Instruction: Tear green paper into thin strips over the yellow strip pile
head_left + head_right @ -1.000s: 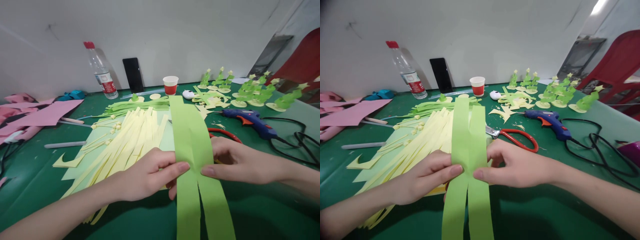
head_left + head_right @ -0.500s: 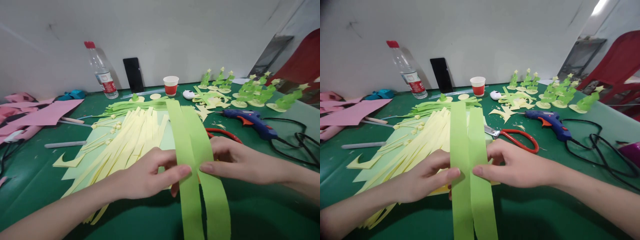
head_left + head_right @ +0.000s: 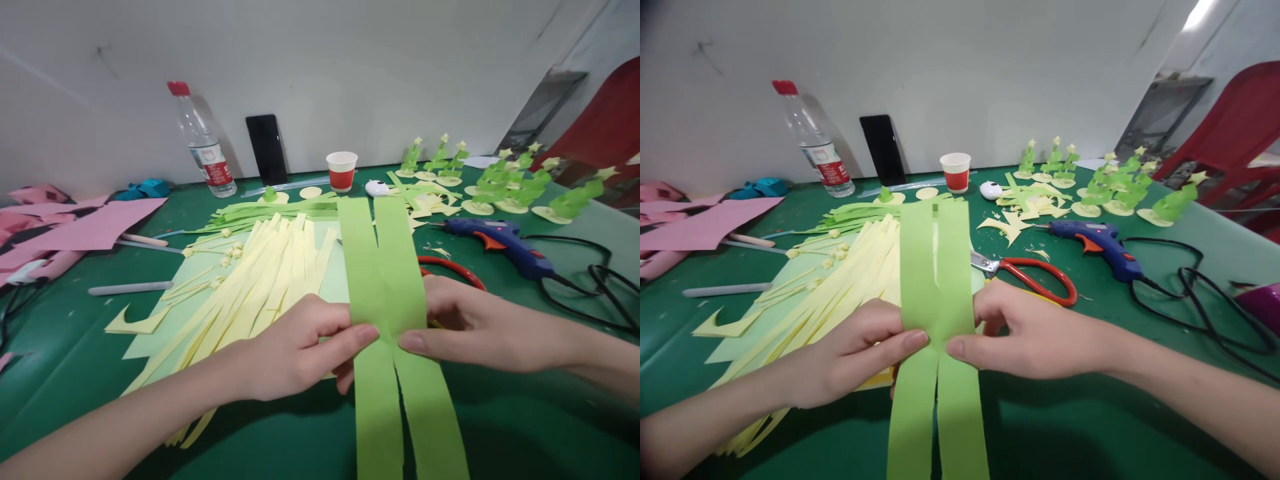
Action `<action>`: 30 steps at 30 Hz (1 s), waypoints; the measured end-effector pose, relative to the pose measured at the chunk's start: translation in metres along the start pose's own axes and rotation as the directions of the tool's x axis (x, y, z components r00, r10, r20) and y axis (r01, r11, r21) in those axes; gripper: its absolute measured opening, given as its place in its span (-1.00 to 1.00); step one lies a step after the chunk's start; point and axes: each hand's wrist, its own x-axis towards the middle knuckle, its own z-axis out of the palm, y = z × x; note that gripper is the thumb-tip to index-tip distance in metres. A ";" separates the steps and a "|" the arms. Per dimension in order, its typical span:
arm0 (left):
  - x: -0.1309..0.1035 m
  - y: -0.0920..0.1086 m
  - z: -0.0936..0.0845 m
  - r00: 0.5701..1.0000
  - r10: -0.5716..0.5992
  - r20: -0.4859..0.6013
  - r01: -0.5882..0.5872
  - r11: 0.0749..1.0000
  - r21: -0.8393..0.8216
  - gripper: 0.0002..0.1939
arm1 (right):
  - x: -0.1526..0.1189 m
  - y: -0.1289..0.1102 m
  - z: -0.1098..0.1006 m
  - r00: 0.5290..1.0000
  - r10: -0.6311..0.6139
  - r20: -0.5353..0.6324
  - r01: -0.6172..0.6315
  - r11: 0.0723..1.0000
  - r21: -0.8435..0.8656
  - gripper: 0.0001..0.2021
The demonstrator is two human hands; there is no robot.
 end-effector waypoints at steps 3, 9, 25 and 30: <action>0.001 0.001 0.000 1.000 -0.005 -0.010 0.005 0.999 0.036 -0.67 | 0.000 0.000 0.001 1.000 0.002 -0.015 -0.002 1.000 -0.010 -0.57; 0.000 0.002 0.000 1.000 -0.016 -0.015 0.016 0.999 0.039 -0.69 | -0.001 0.002 0.000 1.000 0.010 -0.003 -0.010 1.000 -0.003 -0.63; 0.002 0.003 0.002 0.996 -0.027 -0.082 0.028 1.000 0.014 -0.73 | 0.002 0.000 0.005 0.992 0.106 0.068 -0.117 0.974 0.193 -0.71; 0.001 0.004 0.005 0.999 0.020 -0.038 -0.022 0.998 -0.058 -0.72 | 0.001 -0.002 0.006 0.990 0.057 0.127 -0.089 0.961 0.264 -0.81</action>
